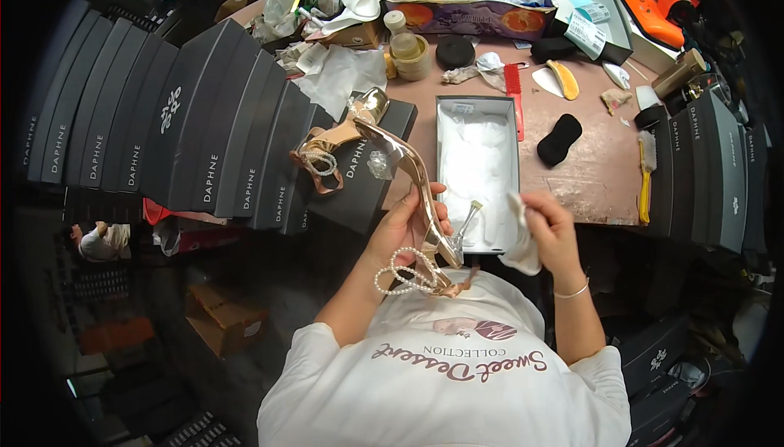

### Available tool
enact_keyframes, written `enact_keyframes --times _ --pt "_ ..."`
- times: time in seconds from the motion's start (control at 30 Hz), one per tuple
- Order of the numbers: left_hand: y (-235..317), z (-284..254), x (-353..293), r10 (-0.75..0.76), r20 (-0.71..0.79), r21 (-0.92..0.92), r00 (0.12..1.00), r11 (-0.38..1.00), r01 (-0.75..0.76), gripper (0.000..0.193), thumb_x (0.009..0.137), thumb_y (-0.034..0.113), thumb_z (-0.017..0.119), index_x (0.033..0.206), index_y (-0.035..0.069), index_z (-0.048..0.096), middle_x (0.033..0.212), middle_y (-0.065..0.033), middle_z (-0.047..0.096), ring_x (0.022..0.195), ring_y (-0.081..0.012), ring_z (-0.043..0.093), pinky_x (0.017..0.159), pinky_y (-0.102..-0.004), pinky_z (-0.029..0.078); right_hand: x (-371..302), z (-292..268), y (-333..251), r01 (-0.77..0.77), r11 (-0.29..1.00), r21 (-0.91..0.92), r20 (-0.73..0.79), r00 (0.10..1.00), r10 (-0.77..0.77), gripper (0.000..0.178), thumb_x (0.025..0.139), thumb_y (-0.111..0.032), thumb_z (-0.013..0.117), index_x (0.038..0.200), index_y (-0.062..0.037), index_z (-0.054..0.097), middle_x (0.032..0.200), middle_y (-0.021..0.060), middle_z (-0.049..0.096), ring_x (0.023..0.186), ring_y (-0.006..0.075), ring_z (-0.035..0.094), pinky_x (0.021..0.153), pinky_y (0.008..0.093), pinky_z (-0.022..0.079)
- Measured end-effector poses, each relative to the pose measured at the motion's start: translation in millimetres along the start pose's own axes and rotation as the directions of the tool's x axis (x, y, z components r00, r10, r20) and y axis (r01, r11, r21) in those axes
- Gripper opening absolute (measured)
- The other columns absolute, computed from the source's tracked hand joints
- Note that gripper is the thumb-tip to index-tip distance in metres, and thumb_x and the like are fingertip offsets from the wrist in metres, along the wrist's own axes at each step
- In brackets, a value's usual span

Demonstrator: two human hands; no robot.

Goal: Inspecting and packing high-heeled shoes into boxes.

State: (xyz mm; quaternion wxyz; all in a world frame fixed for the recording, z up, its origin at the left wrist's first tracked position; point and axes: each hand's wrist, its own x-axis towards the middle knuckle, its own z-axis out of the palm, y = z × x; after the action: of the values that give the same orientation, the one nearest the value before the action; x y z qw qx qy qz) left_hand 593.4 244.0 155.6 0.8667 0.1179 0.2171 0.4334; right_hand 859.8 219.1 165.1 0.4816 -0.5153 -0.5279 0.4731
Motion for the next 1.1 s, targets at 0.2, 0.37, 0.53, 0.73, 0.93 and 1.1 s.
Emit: enact_keyframes --times 0.2,0.37,0.53,0.73,0.93,1.1 --pt "10 7 13 -0.022 -0.099 0.141 0.995 0.989 0.036 0.036 0.104 0.024 0.044 0.133 0.004 0.044 0.107 -0.0149 0.065 0.099 -0.0278 0.066 0.087 -0.0400 0.056 61 -50 -6 0.152 0.984 -0.088 -0.192 0.967 -0.166 0.021 0.092 0.003 0.052 0.108 0.0031 0.065 0.097 0.0039 0.060 0.085 0.0101 0.056 0.077 0.0233 0.044" --pt "14 26 24 0.034 -0.187 0.309 0.982 0.951 0.026 0.039 0.101 0.017 0.049 0.138 0.006 0.042 0.122 -0.0084 0.061 0.111 -0.0199 0.062 0.093 -0.0354 0.052 58 -47 -3 0.225 0.944 -0.241 -0.141 0.954 -0.263 0.021 0.092 0.004 0.052 0.108 0.0034 0.065 0.095 0.0045 0.059 0.086 0.0104 0.056 0.077 0.0225 0.044" --pt "17 23 31 0.136 -0.192 0.372 0.972 0.927 -0.056 0.034 0.099 0.014 0.050 0.132 0.004 0.049 0.121 -0.0068 0.062 0.108 -0.0167 0.063 0.093 -0.0327 0.051 59 -70 35 0.172 0.904 -0.392 -0.260 0.922 -0.289 0.022 0.090 0.003 0.055 0.107 0.0012 0.067 0.091 0.0067 0.060 0.082 0.0133 0.057 0.073 0.0239 0.044" --pt "43 22 4 0.378 -0.283 0.401 0.881 0.882 -0.249 0.028 0.098 0.017 0.052 0.123 0.003 0.054 0.108 -0.0105 0.066 0.095 -0.0190 0.067 0.083 -0.0336 0.056 65 -88 66 0.111 0.778 -0.618 -0.321 0.868 -0.379 0.034 0.092 -0.008 0.062 0.125 -0.0036 0.062 0.124 0.0139 0.058 0.114 0.0244 0.056 0.093 0.0328 0.045" --pt "59 34 -52 0.516 -0.419 0.472 0.747 0.827 -0.307 0.028 0.098 0.023 0.052 0.117 0.003 0.059 0.095 -0.0148 0.068 0.080 -0.0216 0.069 0.068 -0.0311 0.060 35 -82 71 0.052 0.938 -0.344 -0.207 0.970 -0.130 0.026 0.093 -0.006 0.061 0.118 -0.0008 0.063 0.117 0.0107 0.060 0.104 0.0196 0.060 0.088 0.0298 0.047" --pt "59 39 -106 0.646 -0.484 0.507 0.590 0.757 -0.413 0.033 0.099 0.029 0.049 0.114 0.001 0.058 0.098 -0.0125 0.063 0.083 -0.0193 0.064 0.066 -0.0292 0.060 -7 -48 40 -0.065 0.980 -0.190 0.141 0.986 0.093 0.015 0.094 -0.003 0.060 0.106 0.0030 0.066 0.092 0.0041 0.062 0.083 0.0117 0.062 0.075 0.0248 0.049"
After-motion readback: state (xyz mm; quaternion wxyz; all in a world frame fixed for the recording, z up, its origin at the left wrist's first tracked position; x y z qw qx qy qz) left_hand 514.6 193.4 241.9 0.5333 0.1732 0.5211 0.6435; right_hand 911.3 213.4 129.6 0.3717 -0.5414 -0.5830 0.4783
